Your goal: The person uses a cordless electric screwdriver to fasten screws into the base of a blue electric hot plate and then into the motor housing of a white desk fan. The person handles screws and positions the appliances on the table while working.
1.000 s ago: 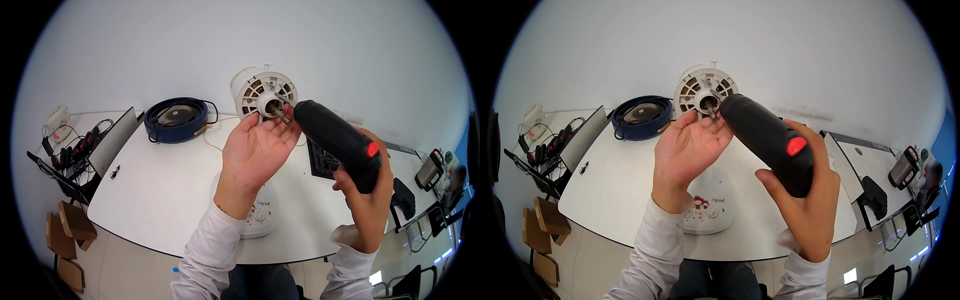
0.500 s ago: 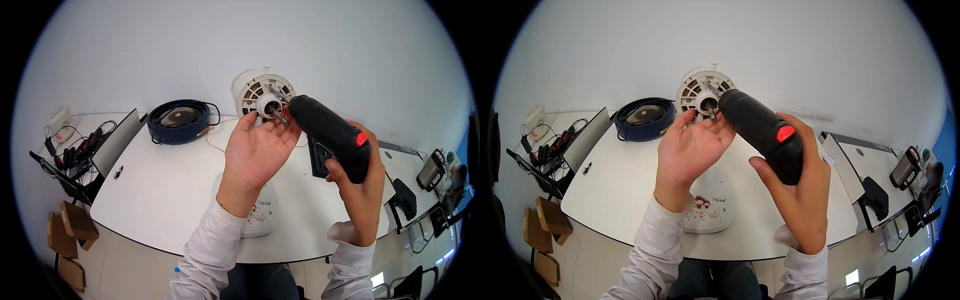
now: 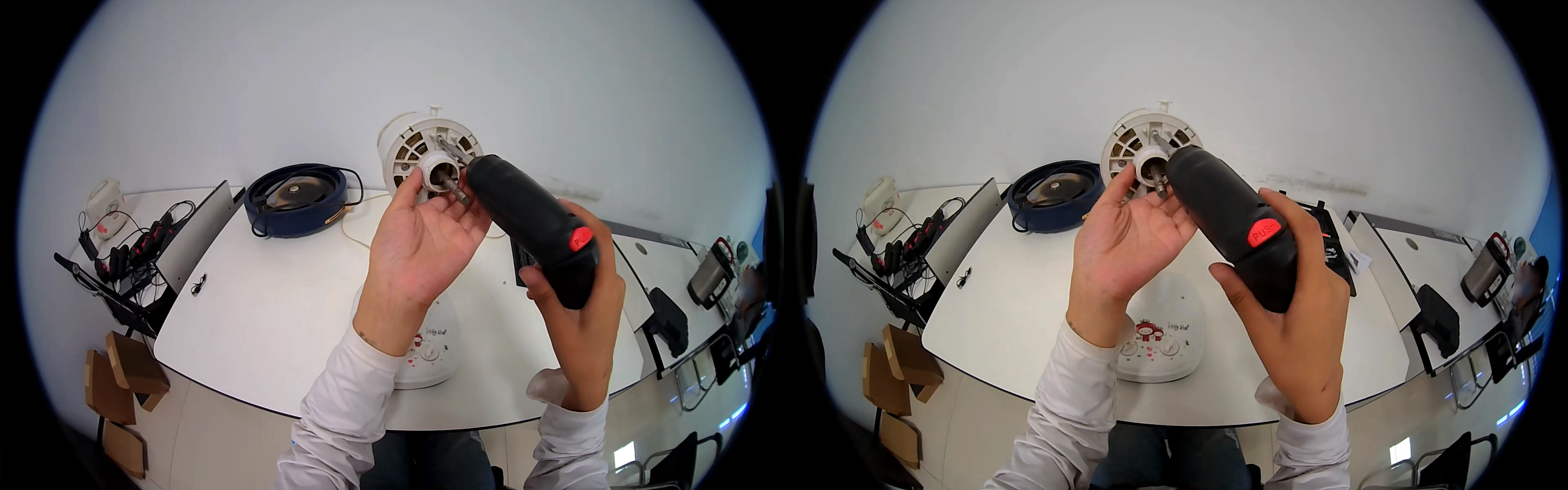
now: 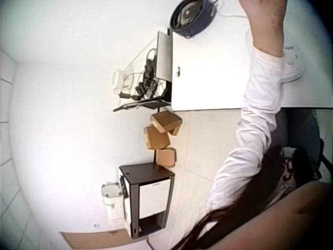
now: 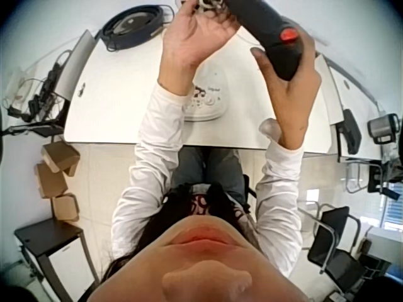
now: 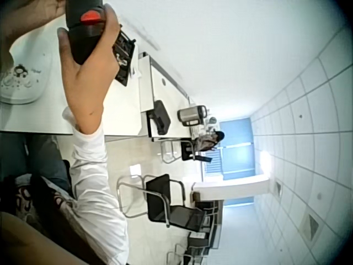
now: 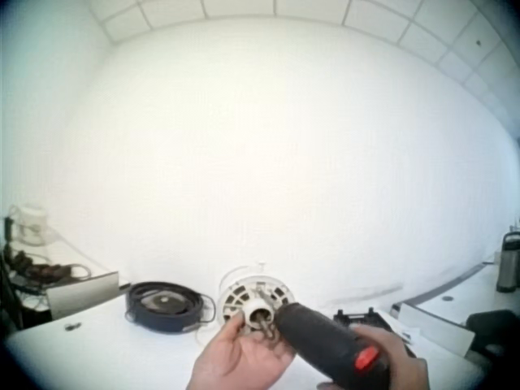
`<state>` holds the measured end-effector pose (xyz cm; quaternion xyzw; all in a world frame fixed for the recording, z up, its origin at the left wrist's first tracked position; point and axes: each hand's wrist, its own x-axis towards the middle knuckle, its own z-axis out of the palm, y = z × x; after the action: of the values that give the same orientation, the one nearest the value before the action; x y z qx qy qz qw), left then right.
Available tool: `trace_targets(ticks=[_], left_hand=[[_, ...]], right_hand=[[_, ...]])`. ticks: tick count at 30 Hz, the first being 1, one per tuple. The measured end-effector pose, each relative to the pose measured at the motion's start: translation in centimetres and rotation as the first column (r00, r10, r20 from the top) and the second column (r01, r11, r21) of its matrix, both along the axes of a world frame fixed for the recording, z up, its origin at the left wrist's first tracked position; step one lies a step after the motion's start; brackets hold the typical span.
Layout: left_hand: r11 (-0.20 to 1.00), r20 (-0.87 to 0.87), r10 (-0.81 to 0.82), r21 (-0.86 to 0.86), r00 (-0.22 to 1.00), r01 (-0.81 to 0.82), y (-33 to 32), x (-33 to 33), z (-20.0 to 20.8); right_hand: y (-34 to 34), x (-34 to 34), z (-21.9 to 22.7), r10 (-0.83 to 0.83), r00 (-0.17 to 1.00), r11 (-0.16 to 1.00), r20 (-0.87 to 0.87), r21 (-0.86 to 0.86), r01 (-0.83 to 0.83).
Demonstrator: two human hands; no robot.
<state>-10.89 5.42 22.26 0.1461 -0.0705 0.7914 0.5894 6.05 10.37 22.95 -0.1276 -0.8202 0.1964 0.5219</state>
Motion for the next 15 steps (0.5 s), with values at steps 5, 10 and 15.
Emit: trace_targets(ticks=[5,10,15], left_hand=[[1.0,-0.008,-0.005,0.012,1.0,0.005,0.06,0.01,-0.17],[1.0,0.005,-0.009,0.012,1.0,0.009,-0.01,0.07,-0.18],[0.999,0.004,-0.025,0.031,1.0,0.025,0.04,-0.1,-0.37]], right_hand=[[0.21,-0.38,-0.39,0.006,1.0,0.996,-0.027,0.086,-0.003],[-0.02,-0.3,-0.3,-0.026,1.0,0.995,-0.008,0.101,0.026],[-0.09,-0.3,-0.34,-0.02,1.0,0.996,-0.012,0.084,0.021]])
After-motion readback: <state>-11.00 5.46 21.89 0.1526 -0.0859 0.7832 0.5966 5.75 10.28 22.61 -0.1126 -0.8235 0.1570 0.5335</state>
